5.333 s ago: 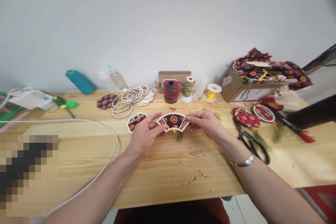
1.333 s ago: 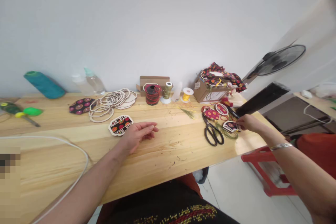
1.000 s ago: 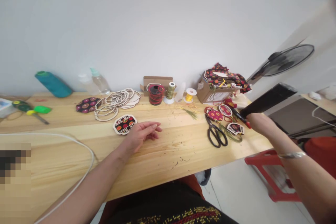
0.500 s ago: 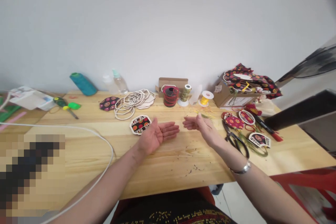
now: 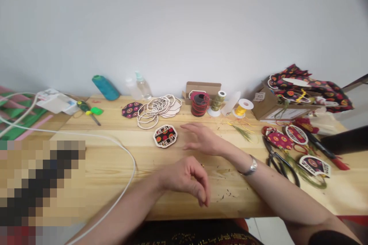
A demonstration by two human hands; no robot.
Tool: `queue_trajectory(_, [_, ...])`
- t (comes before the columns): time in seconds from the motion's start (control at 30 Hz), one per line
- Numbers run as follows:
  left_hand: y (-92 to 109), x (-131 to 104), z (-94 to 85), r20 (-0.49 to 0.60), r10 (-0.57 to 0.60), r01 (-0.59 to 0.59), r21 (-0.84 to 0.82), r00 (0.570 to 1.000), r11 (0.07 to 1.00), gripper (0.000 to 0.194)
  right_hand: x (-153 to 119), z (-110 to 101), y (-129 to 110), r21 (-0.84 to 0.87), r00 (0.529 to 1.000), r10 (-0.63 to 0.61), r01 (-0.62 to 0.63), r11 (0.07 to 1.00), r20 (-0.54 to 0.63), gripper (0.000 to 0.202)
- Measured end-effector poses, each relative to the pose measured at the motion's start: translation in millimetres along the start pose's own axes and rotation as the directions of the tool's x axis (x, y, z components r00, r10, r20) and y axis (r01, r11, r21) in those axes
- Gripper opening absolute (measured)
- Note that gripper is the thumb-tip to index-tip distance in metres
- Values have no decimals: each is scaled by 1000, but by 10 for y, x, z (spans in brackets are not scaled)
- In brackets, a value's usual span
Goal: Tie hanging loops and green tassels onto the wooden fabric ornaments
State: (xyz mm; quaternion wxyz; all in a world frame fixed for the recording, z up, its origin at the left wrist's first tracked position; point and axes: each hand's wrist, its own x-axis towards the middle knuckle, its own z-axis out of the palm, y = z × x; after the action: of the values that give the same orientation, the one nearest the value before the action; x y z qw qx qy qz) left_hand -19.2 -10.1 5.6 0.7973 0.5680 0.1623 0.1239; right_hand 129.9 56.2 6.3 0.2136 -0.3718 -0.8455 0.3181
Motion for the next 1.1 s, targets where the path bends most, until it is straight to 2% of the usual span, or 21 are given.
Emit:
queue_trajectory(0.1, [20, -18, -32, 155, 27, -37, 63, 987, 997, 55, 239, 157, -83, -125, 984, -163, 171, 977, 71, 89])
queue_trajectory(0.17, [44, -28, -42, 186, 48, -62, 69, 981, 996, 54, 370, 273, -117, -192, 976, -204, 216, 957, 80, 97])
queue_trajectory(0.27, [93, -49, -32, 172, 63, -74, 55, 983, 996, 50, 471, 403, -139, -270, 974, -207, 223, 937, 87, 93])
queue_trajectory(0.37, [145, -71, -17, 247, -43, 24, 81, 968, 996, 59, 410, 406, -156, -304, 978, -194, 208, 930, 76, 83])
queue_trajectory(0.47, [178, -107, -20, 311, -139, 119, 83, 940, 989, 65, 142, 263, -170, -317, 979, -194, 203, 926, 61, 81])
queue_trajectory(0.57, [157, -152, -36, 267, -144, 161, -40, 953, 986, 60, -316, 49, -153, -319, 990, -137, 136, 938, 19, 80])
queue_trajectory(0.63, [107, -158, -41, 163, -104, 129, -152, 981, 980, 55, -674, -71, -110, -304, 997, -63, 43, 952, -55, 79])
queue_trajectory(0.7, [48, -127, -36, -56, 15, -27, -215, 998, 976, 54, -1018, -139, -42, -246, 995, 31, -53, 968, -93, 82])
queue_trajectory(0.73, [24, -100, -31, -207, 99, -144, -215, 973, 966, 55, -1170, -149, -4, -205, 987, 77, -106, 973, -143, 83])
queue_trajectory(0.77, [8, -68, -28, -355, 162, -241, -191, 921, 951, 56, -1304, -145, 32, -163, 973, 108, -143, 976, -202, 81])
queue_trajectory(0.8, [0, -35, -27, -502, 211, -327, -156, 839, 932, 56, -1417, -128, 65, -103, 954, 142, -174, 979, -262, 79])
queue_trajectory(0.87, [12, 23, -45, -737, 241, -446, -91, 632, 890, 55, -1576, -71, 113, 78, 900, 204, -189, 979, -386, 73])
queue_trajectory(0.9, [28, 44, -65, -817, 230, -489, -72, 529, 869, 56, -1624, -40, 126, 174, 868, 230, -168, 970, -440, 72])
queue_trajectory(0.93, [47, 59, -91, -866, 210, -529, -72, 454, 846, 58, -1653, -13, 133, 257, 836, 251, -136, 957, -489, 70])
queue_trajectory(0.97, [66, 67, -122, -893, 196, -568, -79, 406, 819, 59, -1666, 8, 134, 319, 804, 268, -102, 942, -532, 70])
queue_trajectory(1.0, [84, 70, -154, -907, 185, -599, -87, 378, 796, 60, -1667, 19, 130, 357, 771, 280, -74, 931, -572, 70])
queue_trajectory(1.1, [114, 63, -233, -924, 175, -662, -103, 341, 743, 62, -1621, 2, 98, 408, 671, 305, -5, 913, -676, 64])
